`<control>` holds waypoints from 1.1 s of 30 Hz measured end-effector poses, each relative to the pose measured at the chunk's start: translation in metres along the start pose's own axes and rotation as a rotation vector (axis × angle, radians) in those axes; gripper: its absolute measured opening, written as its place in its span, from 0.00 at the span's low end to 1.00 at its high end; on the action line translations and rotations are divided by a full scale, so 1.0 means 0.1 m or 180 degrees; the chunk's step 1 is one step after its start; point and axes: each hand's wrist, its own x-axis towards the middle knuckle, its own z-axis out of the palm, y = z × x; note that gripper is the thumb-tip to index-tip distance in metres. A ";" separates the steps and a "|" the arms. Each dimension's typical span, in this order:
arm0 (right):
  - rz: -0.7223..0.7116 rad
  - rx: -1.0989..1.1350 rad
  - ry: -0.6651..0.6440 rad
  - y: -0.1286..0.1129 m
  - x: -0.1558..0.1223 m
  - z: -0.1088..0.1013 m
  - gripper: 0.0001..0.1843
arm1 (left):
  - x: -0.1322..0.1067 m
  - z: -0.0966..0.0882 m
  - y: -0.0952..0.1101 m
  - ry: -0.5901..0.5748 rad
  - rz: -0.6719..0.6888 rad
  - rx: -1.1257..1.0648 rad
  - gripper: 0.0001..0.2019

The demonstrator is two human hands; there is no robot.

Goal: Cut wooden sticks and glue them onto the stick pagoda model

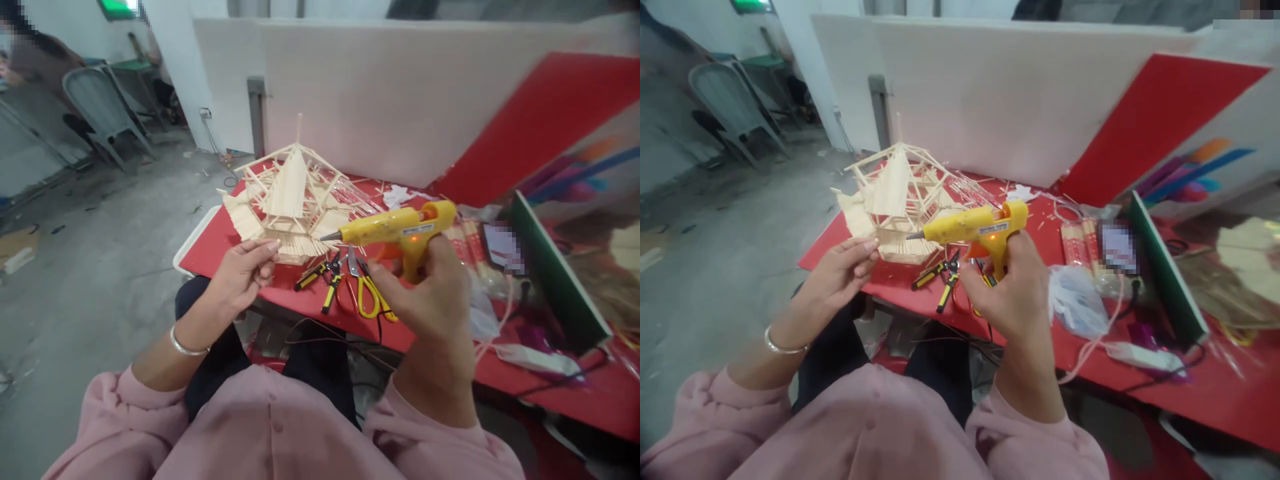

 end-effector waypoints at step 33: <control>-0.1093 -0.1579 0.0135 -0.60 0.36 0.54 0.23 | 0.20 -0.25 0.35 -0.0237 -0.0185 -0.0278 0.06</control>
